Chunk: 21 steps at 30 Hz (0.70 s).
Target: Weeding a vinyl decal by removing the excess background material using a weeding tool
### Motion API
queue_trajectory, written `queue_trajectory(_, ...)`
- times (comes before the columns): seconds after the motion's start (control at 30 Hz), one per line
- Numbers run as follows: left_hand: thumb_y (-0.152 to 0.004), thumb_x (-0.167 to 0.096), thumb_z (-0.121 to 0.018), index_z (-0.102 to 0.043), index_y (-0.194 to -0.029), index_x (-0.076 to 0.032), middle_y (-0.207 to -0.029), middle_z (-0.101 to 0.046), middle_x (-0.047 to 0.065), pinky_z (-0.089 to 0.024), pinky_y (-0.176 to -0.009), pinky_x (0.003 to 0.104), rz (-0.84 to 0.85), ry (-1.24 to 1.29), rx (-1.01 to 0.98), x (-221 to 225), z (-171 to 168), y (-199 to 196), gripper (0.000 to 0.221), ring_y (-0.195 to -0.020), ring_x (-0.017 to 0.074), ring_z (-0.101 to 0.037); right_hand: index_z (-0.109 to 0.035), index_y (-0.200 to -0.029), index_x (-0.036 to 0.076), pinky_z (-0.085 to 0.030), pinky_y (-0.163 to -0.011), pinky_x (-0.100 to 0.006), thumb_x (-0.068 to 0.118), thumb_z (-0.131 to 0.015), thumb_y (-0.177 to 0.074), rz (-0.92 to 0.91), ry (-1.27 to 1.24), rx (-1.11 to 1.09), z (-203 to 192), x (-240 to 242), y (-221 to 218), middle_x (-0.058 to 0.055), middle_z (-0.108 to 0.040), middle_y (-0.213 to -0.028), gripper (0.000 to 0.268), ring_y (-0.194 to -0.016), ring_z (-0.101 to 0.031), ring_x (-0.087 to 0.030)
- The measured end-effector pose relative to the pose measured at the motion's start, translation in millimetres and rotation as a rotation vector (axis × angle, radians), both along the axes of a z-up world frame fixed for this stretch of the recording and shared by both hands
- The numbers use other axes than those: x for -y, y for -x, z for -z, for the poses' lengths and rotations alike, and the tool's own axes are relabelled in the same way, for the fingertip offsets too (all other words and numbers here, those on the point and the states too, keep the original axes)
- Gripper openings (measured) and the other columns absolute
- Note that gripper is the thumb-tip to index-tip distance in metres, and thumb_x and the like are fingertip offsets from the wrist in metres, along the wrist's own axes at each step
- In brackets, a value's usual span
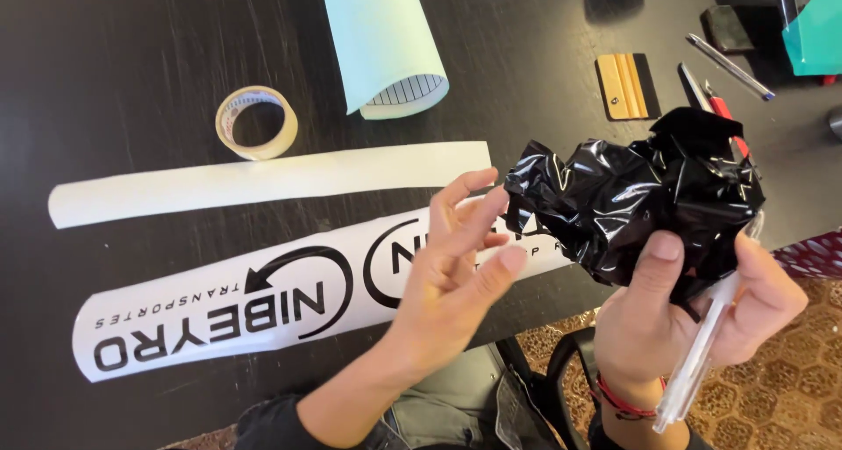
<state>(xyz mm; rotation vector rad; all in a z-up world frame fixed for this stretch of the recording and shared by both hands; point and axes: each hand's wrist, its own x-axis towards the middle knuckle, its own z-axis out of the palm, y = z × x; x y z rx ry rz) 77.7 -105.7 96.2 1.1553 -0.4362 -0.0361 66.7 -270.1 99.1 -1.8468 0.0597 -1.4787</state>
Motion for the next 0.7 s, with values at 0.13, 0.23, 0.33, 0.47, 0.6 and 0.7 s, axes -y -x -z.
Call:
queue_trajectory(0.13,-0.114,-0.036,-0.060,-0.045,-0.158,-0.036,-0.176,-0.013,0.008,-0.041,-0.119,0.041,0.089,0.046,-0.060,-0.6,-24.4,-9.2,0.046,-0.147,0.0191,-0.035,-0.046,-0.119,-0.003,-0.051,-0.092,-0.044,0.015,-0.069,-0.106,0.007,-0.031,0.039,-8.8,1.7,-7.0,-0.018,-0.045,-0.113,0.032,-0.100,-0.055,-0.034)
queue_trajectory(0.23,-0.080,0.031,-0.038,0.001,-0.167,-0.037,-0.168,-0.038,0.006,-0.049,-0.054,0.018,-0.059,-0.118,-0.820,-10.4,-48.3,-31.9,0.117,-0.095,0.0195,-0.072,-0.050,-0.122,-0.012,-0.048,-0.098,-0.051,0.021,-0.060,-0.116,0.140,0.195,0.064,-7.2,22.7,-14.7,-0.025,-0.049,-0.113,0.034,-0.105,-0.055,-0.041)
queue_trajectory(0.33,-0.115,-0.055,-0.022,-0.046,-0.159,-0.021,-0.166,-0.045,0.011,-0.041,-0.116,0.048,0.243,0.597,-0.402,-29.6,-2.0,-21.2,0.061,-0.140,0.0233,-0.048,-0.042,-0.136,-0.005,-0.050,-0.121,-0.065,-0.013,-0.066,-0.117,-0.184,-0.155,0.236,19.4,53.1,-18.8,-0.036,-0.048,-0.142,0.032,-0.133,-0.053,-0.055)
queue_trajectory(0.47,-0.117,-0.055,-0.023,-0.058,-0.151,-0.015,-0.162,-0.049,0.012,-0.041,-0.120,0.047,0.306,0.678,-0.395,-27.6,0.0,-19.8,0.063,-0.144,0.0247,-0.047,-0.053,-0.134,0.009,-0.056,-0.122,-0.045,0.003,-0.065,-0.119,-0.320,-0.371,0.024,-1.0,42.7,-15.9,-0.017,-0.058,-0.140,0.020,-0.134,-0.059,-0.031)
queue_trajectory(0.6,-0.119,-0.051,-0.024,-0.065,-0.144,-0.009,-0.151,-0.058,0.017,-0.043,-0.118,0.049,0.301,0.691,-0.386,-24.0,1.5,-17.1,0.064,-0.140,0.0265,-0.050,-0.048,-0.126,0.018,-0.041,-0.037,-0.028,0.034,-0.066,-0.111,-0.277,-0.520,-0.212,-30.4,11.4,-8.9,-0.013,-0.059,-0.111,0.029,-0.068,-0.060,-0.022)
queue_trajectory(0.7,-0.117,-0.047,-0.014,-0.070,-0.134,-0.004,-0.136,-0.058,0.006,-0.043,-0.117,0.042,0.168,0.377,-0.284,-16.5,10.1,-17.0,0.072,-0.127,0.0219,-0.052,-0.049,-0.118,0.019,-0.048,-0.035,-0.025,0.039,-0.070,-0.107,-0.283,-0.489,-0.232,-33.8,4.2,-7.7,-0.009,-0.058,-0.116,0.031,-0.069,-0.062,-0.019)
